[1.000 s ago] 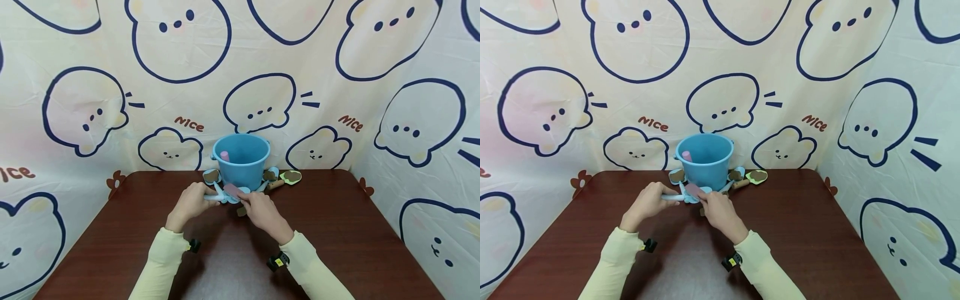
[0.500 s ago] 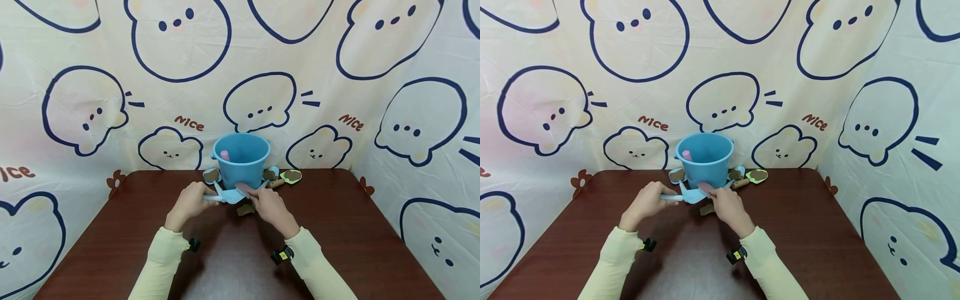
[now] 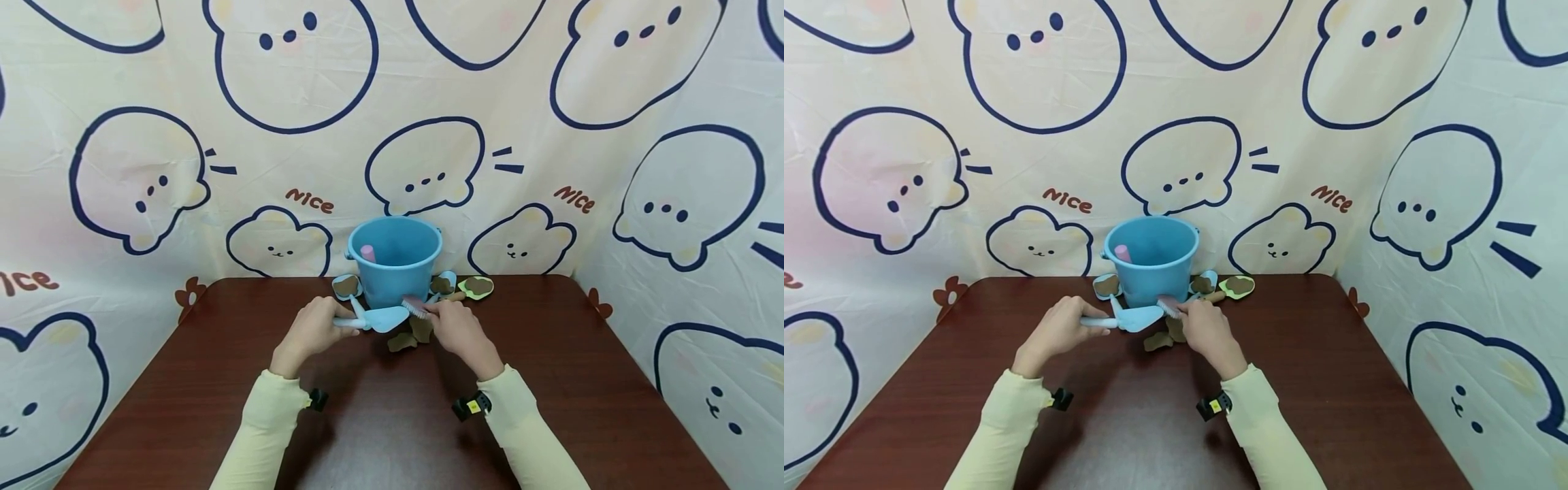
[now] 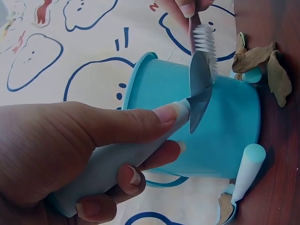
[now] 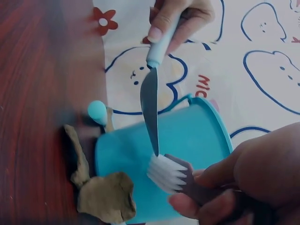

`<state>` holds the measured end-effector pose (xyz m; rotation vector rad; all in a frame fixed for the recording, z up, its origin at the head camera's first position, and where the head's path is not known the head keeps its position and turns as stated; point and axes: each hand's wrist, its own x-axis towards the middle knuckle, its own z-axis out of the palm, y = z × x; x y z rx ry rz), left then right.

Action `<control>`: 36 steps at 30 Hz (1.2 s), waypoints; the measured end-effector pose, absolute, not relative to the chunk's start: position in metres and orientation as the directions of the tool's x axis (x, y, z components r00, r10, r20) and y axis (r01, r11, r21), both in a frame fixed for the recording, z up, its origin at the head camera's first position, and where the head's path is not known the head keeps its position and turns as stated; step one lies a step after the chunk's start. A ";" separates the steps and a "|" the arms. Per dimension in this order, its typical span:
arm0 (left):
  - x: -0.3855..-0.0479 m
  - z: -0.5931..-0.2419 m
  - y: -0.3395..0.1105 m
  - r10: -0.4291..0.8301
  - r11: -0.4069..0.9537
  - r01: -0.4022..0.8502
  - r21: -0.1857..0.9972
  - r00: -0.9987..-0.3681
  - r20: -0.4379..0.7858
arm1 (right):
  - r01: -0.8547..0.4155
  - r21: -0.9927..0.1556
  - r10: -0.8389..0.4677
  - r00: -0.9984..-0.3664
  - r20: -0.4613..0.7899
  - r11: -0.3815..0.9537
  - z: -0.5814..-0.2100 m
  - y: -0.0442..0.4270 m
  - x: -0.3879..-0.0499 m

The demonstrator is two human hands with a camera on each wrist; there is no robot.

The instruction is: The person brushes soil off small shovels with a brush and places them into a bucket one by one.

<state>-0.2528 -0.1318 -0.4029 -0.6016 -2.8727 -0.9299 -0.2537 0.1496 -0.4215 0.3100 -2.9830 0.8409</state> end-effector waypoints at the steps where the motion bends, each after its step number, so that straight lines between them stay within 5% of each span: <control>1: -0.253 -0.403 -0.132 0.346 0.741 0.384 0.551 -0.922 0.177 | -0.185 -0.512 -0.178 -0.982 0.063 0.839 -0.421 0.151 -0.255; 8: -0.252 -0.401 -0.132 0.349 0.733 0.394 0.554 -0.918 0.190 | -0.107 -0.615 -0.185 -0.981 -0.064 0.781 -0.424 0.161 -0.264; 15: -0.252 -0.402 -0.131 0.360 0.710 0.435 0.554 -0.900 0.246 | -0.159 -0.715 -0.257 -0.966 -0.031 0.681 -0.437 0.164 -0.273; 21: -0.252 -0.404 -0.127 0.355 0.704 0.458 0.543 -0.889 0.290 | -0.223 -0.811 -0.412 -0.911 -0.024 0.541 -0.450 0.159 -0.278; 36: -0.252 -0.404 -0.123 0.349 0.701 0.454 0.550 -0.891 0.289 | -0.073 -0.958 -0.574 -0.812 -0.104 0.277 -0.463 0.143 -0.279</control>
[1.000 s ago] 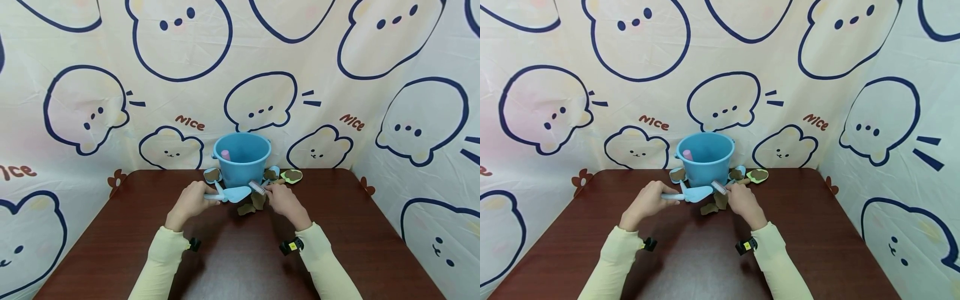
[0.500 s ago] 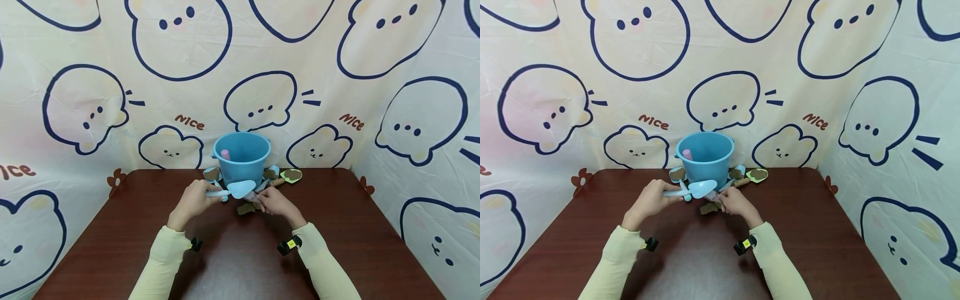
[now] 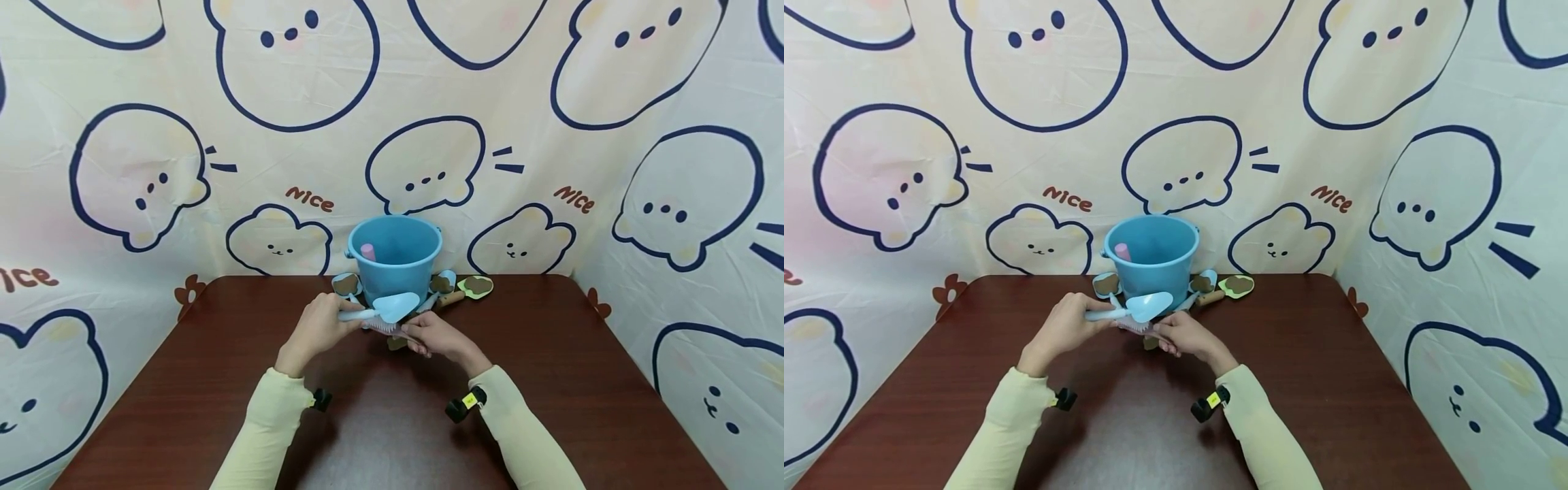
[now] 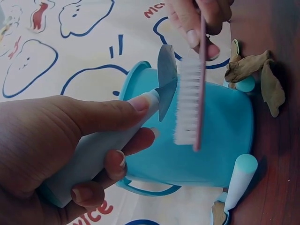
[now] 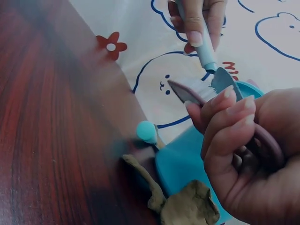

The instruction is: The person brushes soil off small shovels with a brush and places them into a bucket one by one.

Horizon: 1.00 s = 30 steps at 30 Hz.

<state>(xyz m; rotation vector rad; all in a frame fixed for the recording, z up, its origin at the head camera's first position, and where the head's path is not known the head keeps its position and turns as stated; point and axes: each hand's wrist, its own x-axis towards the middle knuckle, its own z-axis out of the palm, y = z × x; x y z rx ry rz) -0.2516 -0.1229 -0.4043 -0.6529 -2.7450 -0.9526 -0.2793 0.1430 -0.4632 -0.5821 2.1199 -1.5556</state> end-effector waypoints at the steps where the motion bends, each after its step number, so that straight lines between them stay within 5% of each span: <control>1: -0.252 -0.405 -0.123 0.350 0.702 0.452 0.551 -0.892 0.286 | -0.063 -0.963 -0.576 -0.811 -0.104 0.263 -0.464 0.144 -0.280; 30: -0.252 -0.402 -0.129 0.335 0.707 0.461 0.536 -0.886 0.320 | 0.024 -0.989 -0.482 -0.871 -0.094 0.149 -0.459 0.197 -0.298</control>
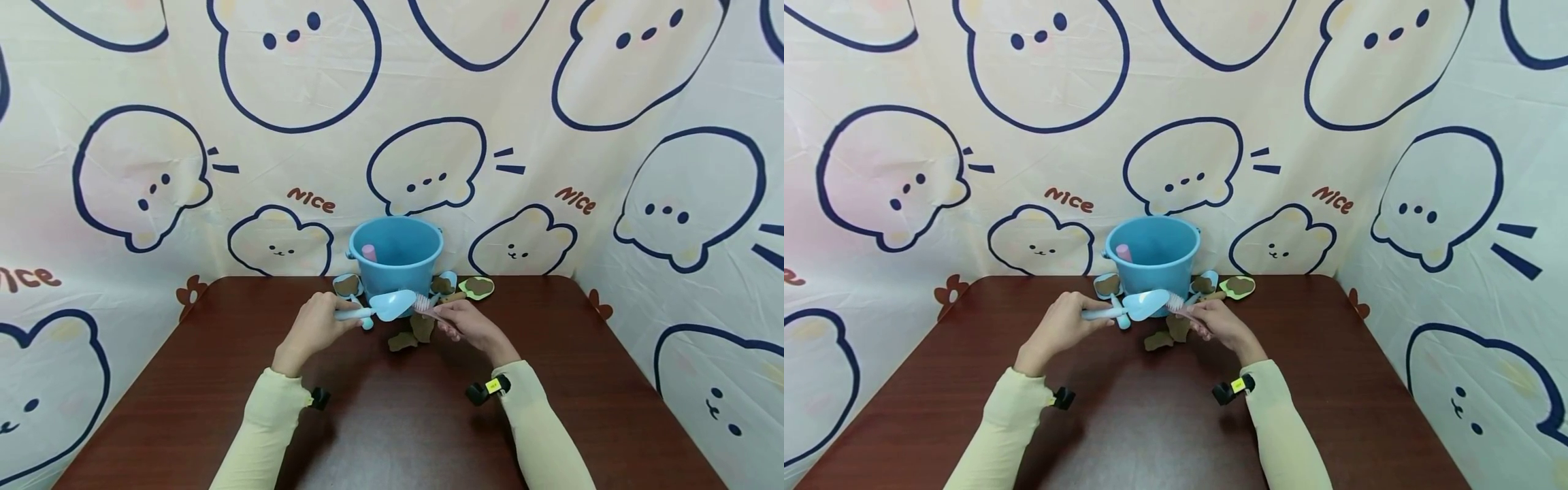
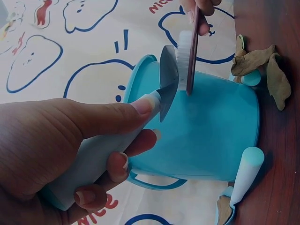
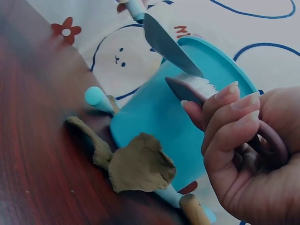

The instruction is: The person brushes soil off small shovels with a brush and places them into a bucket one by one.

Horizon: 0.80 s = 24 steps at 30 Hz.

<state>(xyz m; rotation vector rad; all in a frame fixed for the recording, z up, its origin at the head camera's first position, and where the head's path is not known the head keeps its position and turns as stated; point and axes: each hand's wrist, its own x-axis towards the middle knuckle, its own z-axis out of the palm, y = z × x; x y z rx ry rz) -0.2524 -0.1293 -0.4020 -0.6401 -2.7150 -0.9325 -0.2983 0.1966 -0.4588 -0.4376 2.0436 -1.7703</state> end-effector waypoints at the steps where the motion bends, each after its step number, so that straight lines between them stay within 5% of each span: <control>1: -0.252 -0.402 -0.129 0.333 0.708 0.460 0.536 -0.887 0.321 | 0.023 -0.989 -0.481 -0.872 -0.092 0.149 -0.459 0.198 -0.299; 24: -0.253 -0.402 -0.129 0.334 0.717 0.452 0.530 -0.891 0.308 | 0.010 -0.976 -0.596 -0.790 -0.142 0.219 -0.464 0.145 -0.281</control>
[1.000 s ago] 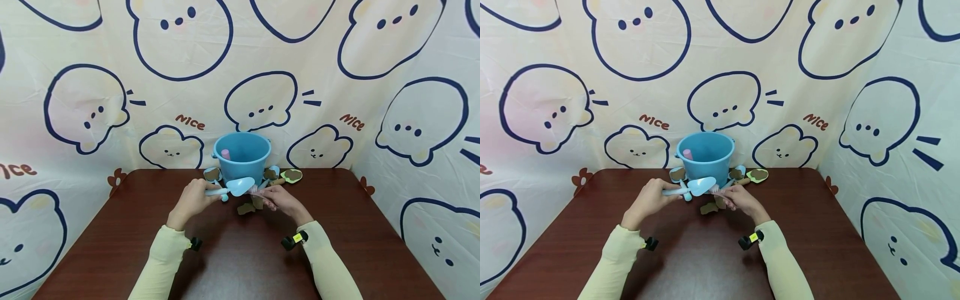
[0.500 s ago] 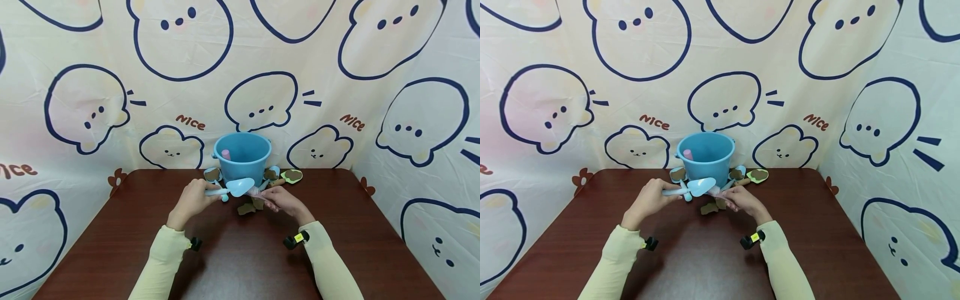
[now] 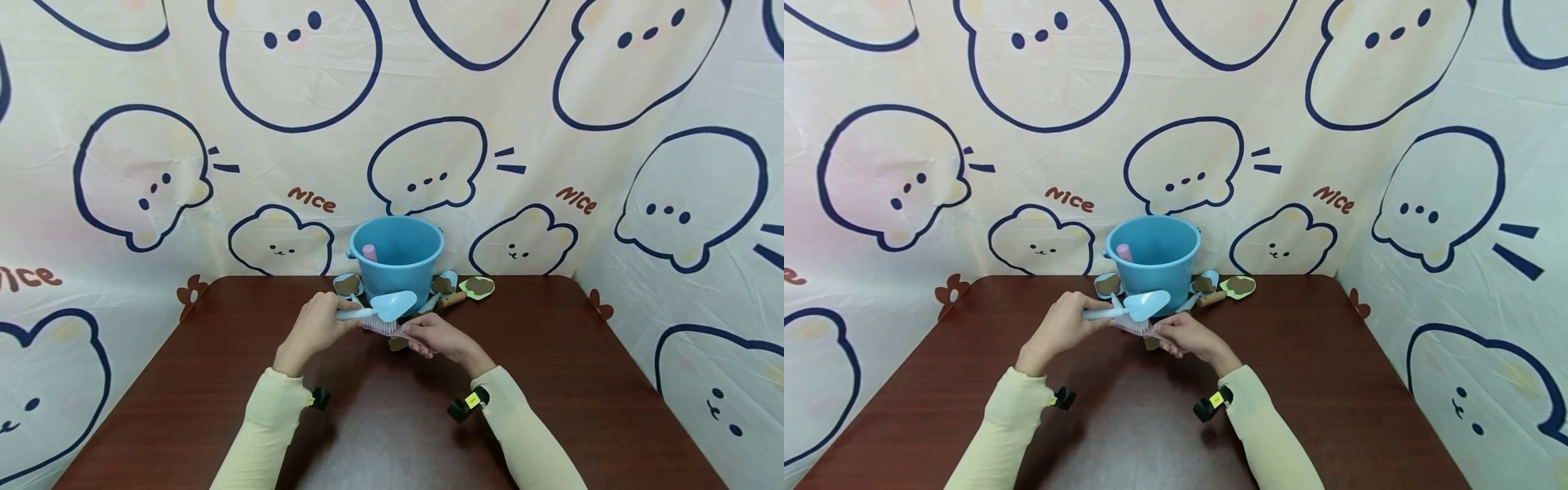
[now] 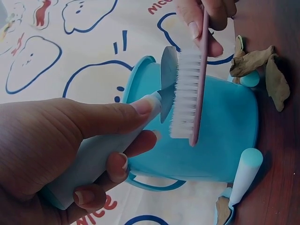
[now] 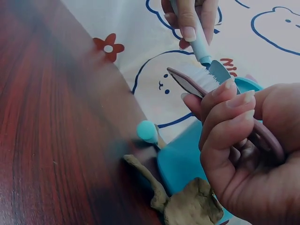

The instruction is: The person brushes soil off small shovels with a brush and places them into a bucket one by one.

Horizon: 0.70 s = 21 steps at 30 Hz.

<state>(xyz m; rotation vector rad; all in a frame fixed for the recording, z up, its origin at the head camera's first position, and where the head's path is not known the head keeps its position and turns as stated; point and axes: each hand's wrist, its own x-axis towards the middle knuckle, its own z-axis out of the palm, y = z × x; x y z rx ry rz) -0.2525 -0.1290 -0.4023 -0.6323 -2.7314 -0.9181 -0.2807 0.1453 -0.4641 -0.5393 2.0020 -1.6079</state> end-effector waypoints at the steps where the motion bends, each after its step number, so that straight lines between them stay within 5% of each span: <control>1: -0.252 -0.402 -0.129 0.334 0.716 0.452 0.532 -0.891 0.308 | 0.010 -0.976 -0.594 -0.792 -0.140 0.217 -0.464 0.145 -0.281; 21: -0.252 -0.402 -0.130 0.317 0.706 0.437 0.558 -0.899 0.303 | -0.036 -0.982 -0.566 -0.821 -0.076 0.183 -0.459 0.171 -0.290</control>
